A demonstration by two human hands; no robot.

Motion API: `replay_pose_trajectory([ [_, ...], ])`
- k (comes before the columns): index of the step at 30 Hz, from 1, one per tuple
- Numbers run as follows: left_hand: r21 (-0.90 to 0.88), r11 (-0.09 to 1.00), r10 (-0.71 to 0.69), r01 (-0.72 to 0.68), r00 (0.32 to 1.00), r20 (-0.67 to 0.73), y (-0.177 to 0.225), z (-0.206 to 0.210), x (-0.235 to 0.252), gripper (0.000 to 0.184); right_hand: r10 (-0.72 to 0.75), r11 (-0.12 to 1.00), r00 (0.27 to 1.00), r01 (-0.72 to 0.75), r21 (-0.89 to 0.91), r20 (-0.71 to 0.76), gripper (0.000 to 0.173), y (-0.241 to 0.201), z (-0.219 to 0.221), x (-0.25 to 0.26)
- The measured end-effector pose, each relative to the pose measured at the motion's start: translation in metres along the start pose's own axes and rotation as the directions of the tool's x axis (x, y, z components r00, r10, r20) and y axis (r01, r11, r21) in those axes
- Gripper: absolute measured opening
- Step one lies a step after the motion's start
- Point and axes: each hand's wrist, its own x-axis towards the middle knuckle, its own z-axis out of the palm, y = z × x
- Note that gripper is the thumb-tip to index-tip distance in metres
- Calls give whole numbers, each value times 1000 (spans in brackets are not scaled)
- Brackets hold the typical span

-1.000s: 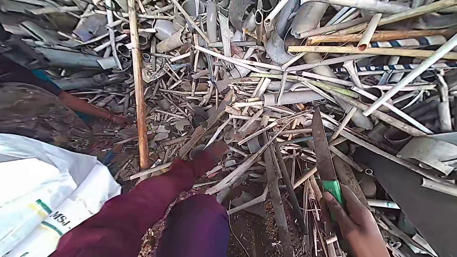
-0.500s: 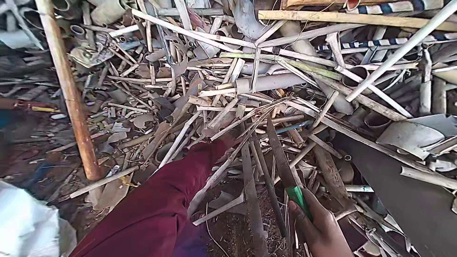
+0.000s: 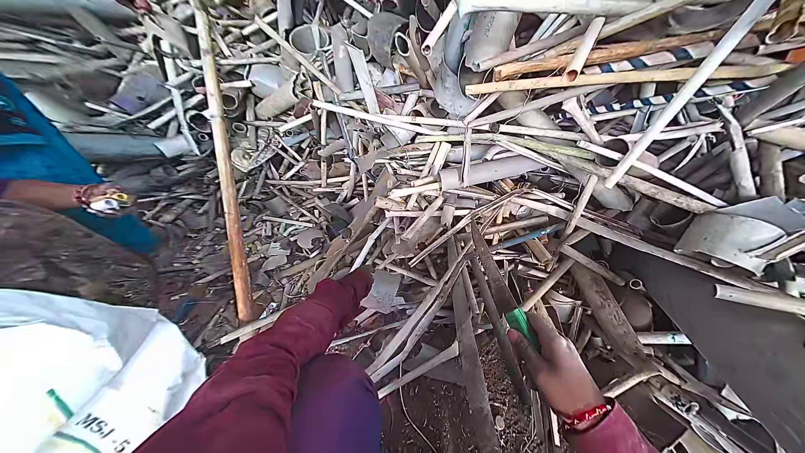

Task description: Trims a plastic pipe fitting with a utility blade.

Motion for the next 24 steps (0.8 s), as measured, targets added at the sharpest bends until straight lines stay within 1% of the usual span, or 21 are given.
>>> replay_pose_trajectory([
  [1, 58, 997, -54, 51, 998, 44, -5, -1, -14, 48, 25, 1000, 1000, -25, -19, 4, 37, -1, 1, 1],
  [2, 91, 987, -135, 131, 990, 38, -8, 3, -8, 47, 48, 998, 999, -47, -35, 8, 35, -1, 2, 2],
  [3, 25, 978, -207, 207, 978, -8, -12, 8, 1, 46, 61, 997, 998, -61, -51, 6, 35, -1, 3, 2],
  [4, -35, 972, -234, 232, 972, -41, -13, 7, 3, 45, 71, 995, 997, -71, -70, 6, 34, -2, 4, 2],
  [5, -69, 976, -211, 207, 976, -58, -7, -1, -6, 43, 85, 992, 996, -83, -93, 16, 36, -5, 5, 1],
  [8, -202, 979, -8, -16, 993, -119, 41, -55, -95, 42, 138, 974, 982, -111, -196, 131, 42, -12, 7, -1],
  [9, -301, 951, 9, -67, 981, -192, 52, -68, -108, 41, 150, 971, 973, -112, -209, 174, 44, -14, 9, -1],
  [10, -410, 904, 6, -119, 964, -267, 56, -76, -105, 41, 160, 971, 964, -115, -209, 211, 46, -17, 11, -1],
  [11, -519, 833, 3, -190, 941, -339, 61, -81, -95, 40, 165, 973, 958, -119, -198, 234, 47, -22, 15, 0],
  [12, -611, 747, 15, -261, 926, -377, 70, -85, -86, 39, 156, 979, 958, -117, -169, 241, 47, -25, 18, -1],
  [13, -651, 689, 61, -317, 922, -384, 82, -90, -83, 38, 133, 987, 962, -106, -124, 239, 46, -27, 23, -1],
  [15, -608, 669, 191, -427, 890, -414, 110, -95, -95, 37, 74, 996, 968, -83, 28, 240, 43, -29, 33, 1],
  [16, -596, 636, 245, -490, 860, -447, 125, -93, -108, 37, 45, 987, 969, -81, 142, 244, 41, -31, 37, 2],
  [17, -599, 560, 292, -573, 813, -504, 139, -86, -116, 35, 16, 960, 970, -82, 268, 243, 39, -33, 41, 3],
  [18, -585, 457, 332, -670, 739, -587, 148, -74, -114, 33, -18, 914, 972, -79, 398, 236, 38, -36, 45, 4],
  [19, -573, 341, 340, -745, 667, -663, 157, -61, -107, 34, -49, 841, 975, -76, 535, 215, 38, -39, 47, 6],
  [20, -583, 239, 320, -777, 630, -708, 166, -50, -102, 39, -66, 729, 981, -77, 680, 181, 36, -41, 49, 8],
  [21, -641, 155, 283, -751, 656, -700, 173, -38, -101, 51, -69, 592, 985, -86, 801, 156, 33, -43, 52, 10],
  [22, -739, 81, 247, -669, 731, -636, 178, -28, -105, 62, -61, 463, 986, -111, 880, 156, 32, -45, 53, 11],
  [23, -836, 14, 219, -548, 817, -533, 183, -22, -112, 61, -58, 363, 984, -135, 922, 167, 34, -46, 53, 12],
  [24, -909, -43, 230, -414, 881, -413, 187, -20, -120, 52, -75, 298, 980, -152, 942, 182, 37, -46, 52, 15],
])
